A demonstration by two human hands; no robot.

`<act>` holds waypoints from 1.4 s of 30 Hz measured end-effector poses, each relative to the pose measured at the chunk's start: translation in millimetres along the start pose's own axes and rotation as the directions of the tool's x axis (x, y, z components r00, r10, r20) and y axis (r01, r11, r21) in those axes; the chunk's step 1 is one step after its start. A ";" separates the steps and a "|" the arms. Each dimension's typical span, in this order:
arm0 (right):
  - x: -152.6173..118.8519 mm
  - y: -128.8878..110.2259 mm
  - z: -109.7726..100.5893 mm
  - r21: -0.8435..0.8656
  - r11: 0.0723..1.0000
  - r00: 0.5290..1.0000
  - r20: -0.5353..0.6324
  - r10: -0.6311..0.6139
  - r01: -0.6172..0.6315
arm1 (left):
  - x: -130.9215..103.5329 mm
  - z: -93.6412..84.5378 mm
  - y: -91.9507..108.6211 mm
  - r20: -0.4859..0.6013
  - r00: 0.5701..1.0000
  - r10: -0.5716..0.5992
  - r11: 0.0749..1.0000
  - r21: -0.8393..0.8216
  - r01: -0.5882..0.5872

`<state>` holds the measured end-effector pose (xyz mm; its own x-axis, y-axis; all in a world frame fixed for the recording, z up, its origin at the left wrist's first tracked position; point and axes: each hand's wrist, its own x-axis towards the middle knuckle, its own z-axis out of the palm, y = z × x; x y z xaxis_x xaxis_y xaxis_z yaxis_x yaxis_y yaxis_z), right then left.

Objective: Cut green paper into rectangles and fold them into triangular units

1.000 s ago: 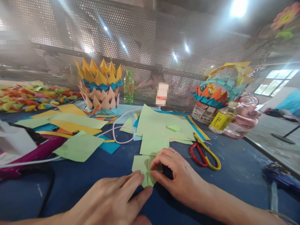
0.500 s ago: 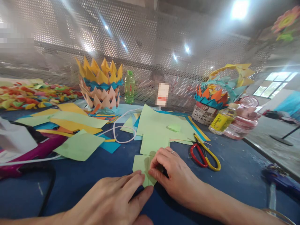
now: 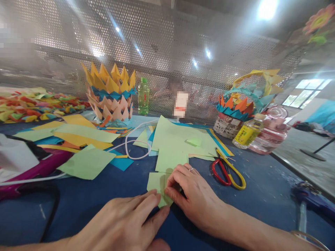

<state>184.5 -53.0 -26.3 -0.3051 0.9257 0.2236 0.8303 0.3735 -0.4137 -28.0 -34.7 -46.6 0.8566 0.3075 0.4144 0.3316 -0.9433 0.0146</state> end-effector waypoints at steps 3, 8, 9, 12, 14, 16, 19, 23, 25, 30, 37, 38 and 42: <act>0.2 0.5 0.4 -0.003 1.000 1.000 0.000 0.002 -0.002 | 0.2 0.6 0.1 -0.001 1.000 -0.010 1.000 0.000 0.010; 0.4 2.1 0.7 -0.010 1.000 1.000 0.007 0.005 -0.005 | 2.0 0.1 0.9 0.016 1.000 -0.007 1.000 0.003 0.007; 0.3 2.3 0.4 -0.008 1.000 1.000 0.008 0.004 -0.004 | 2.0 0.1 1.0 0.023 1.000 -0.011 1.000 0.004 0.011; -0.5 2.2 -0.8 0.016 1.000 1.000 0.006 -0.003 0.003 | 1.9 -0.3 0.8 0.050 0.999 -0.020 1.000 0.008 0.020; -1.4 1.6 -1.5 0.034 0.999 1.000 0.003 0.000 0.000 | 2.4 -1.0 0.4 0.061 0.998 -0.020 1.000 0.015 0.019; -2.2 1.1 -1.8 0.037 0.999 1.000 -0.001 0.007 -0.007 | 3.0 -1.7 0.1 0.064 0.998 -0.019 1.000 0.024 0.018; -2.7 2.1 -1.8 0.022 1.000 1.000 -0.002 0.013 -0.013 | 2.9 -1.9 0.2 0.033 0.999 -0.019 0.999 0.035 0.017; -2.3 7.8 -3.4 0.001 0.999 0.999 0.003 0.044 -0.044 | 0.8 -1.7 0.3 0.007 1.000 -0.003 0.998 0.055 0.003; -2.0 10.7 -5.2 -0.011 0.997 0.997 0.003 0.073 -0.073 | 0.4 -1.8 0.3 -0.014 1.000 -0.001 0.997 0.080 0.002; -1.7 8.2 -7.1 -0.029 0.992 0.992 0.025 0.126 -0.125 | 2.0 -1.6 0.6 -0.034 0.999 -0.010 0.996 0.091 0.013; -4.2 -6.4 -6.3 0.055 0.985 0.987 0.011 0.161 -0.161 | -2.3 2.8 -0.4 -0.025 1.000 0.006 0.999 0.041 -0.005; -4.2 -6.1 -6.7 0.057 0.986 0.988 0.009 0.157 -0.157 | -3.1 3.2 -0.4 -0.026 1.000 0.007 0.999 0.044 -0.006; -2.7 1.6 -8.1 0.028 0.991 0.991 -0.011 0.131 -0.131 | -3.4 2.8 -0.1 -0.049 0.999 0.021 0.997 0.080 -0.017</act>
<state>190.4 -55.4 -20.4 -0.1885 0.9660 0.1770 0.8496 0.2508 -0.4641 -29.8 -35.3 -50.5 0.8427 0.2812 0.4591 0.3477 -0.9353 -0.0654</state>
